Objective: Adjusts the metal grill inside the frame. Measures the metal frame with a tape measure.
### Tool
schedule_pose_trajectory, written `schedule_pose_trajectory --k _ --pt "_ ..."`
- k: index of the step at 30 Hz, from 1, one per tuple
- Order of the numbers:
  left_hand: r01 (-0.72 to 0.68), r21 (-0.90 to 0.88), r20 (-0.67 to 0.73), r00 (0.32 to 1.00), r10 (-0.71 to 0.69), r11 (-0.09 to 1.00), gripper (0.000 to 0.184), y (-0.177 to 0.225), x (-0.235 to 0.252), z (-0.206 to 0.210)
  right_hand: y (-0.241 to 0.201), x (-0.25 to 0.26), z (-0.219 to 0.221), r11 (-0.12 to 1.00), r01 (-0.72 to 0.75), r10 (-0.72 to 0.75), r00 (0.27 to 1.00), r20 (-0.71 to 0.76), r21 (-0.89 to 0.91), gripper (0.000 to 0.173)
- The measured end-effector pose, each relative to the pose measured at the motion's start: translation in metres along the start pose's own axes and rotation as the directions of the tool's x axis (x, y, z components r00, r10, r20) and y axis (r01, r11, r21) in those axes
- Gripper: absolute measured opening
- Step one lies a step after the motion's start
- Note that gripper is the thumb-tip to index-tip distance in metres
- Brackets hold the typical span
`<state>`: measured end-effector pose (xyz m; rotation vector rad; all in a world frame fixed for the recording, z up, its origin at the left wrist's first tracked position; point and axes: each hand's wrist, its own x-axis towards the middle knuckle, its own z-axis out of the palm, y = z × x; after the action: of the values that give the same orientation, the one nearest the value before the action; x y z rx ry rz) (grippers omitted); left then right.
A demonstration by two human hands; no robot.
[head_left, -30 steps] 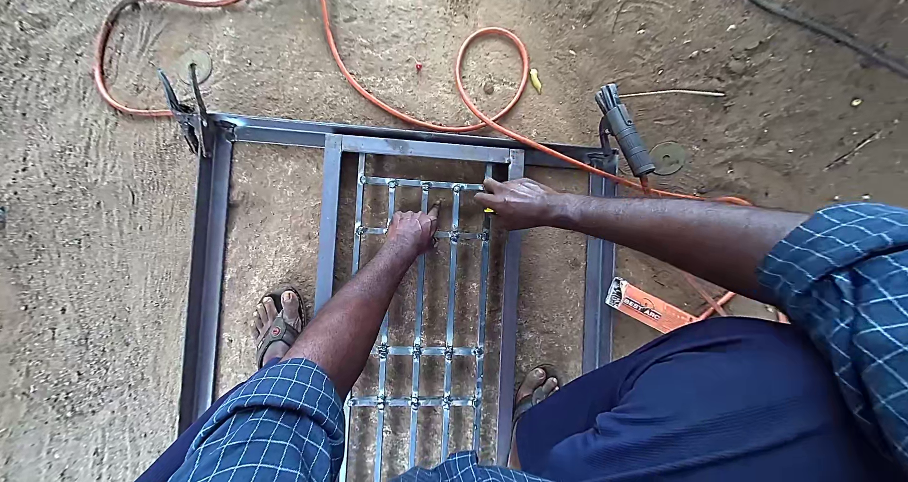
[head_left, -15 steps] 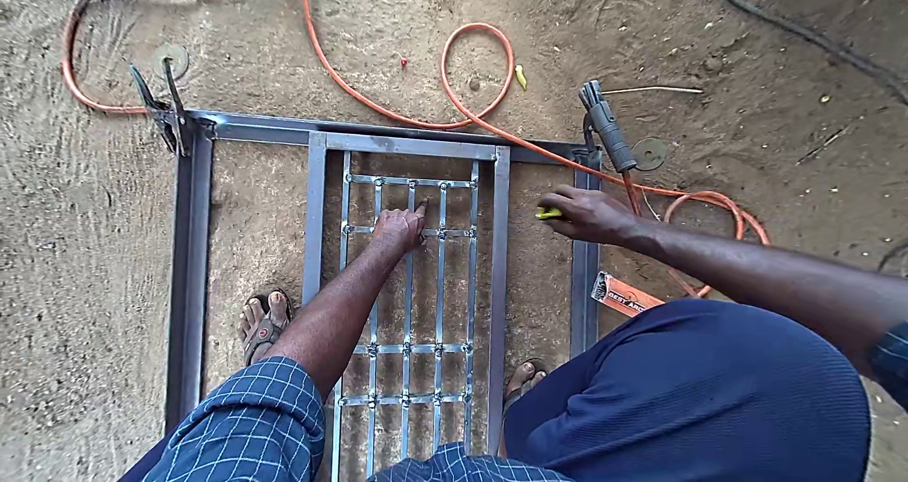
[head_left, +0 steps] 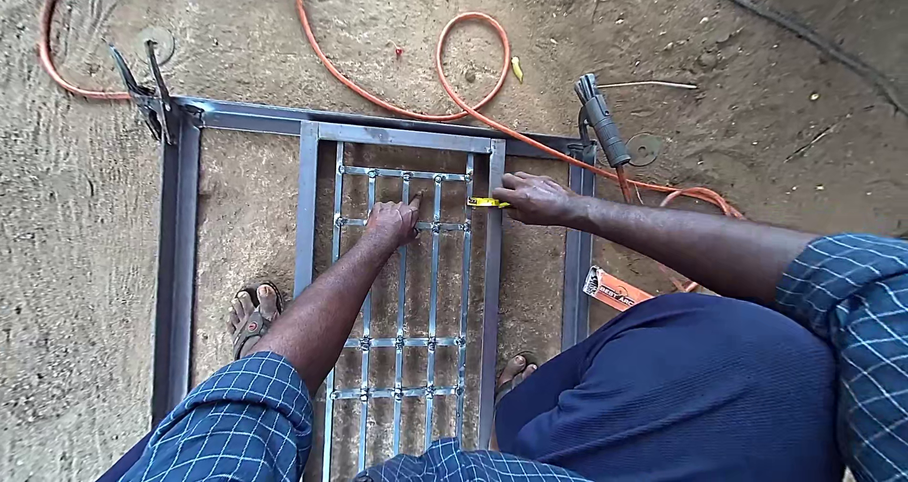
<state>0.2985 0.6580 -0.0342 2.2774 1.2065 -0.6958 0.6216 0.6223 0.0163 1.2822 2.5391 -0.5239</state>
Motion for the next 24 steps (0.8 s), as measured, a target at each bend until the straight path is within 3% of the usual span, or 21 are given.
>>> schedule_pose_trajectory --k 10,13,17,24 --pt "0.004 0.007 0.017 1.000 -0.004 1.000 0.089 0.000 -0.003 -0.004 0.066 -0.141 0.015 0.979 -0.206 0.206 0.979 -0.001 0.006 0.033" --pt "0.013 -0.060 0.002 1.000 -0.013 0.998 0.082 0.007 -0.007 -0.007 0.075 -0.177 0.012 0.962 -0.259 0.263 0.964 -0.037 0.083 0.036" --pt "0.023 -0.067 -0.012 1.000 -0.024 0.998 0.077 0.000 -0.005 -0.001 0.078 -0.137 0.002 0.966 -0.223 0.241 0.960 -0.146 0.128 0.034" --pt "0.003 -0.063 -0.033 0.999 -0.005 0.998 0.081 -0.003 0.001 0.006 0.030 0.033 -0.045 0.981 -0.196 0.193 0.974 -0.121 -0.010 0.029"
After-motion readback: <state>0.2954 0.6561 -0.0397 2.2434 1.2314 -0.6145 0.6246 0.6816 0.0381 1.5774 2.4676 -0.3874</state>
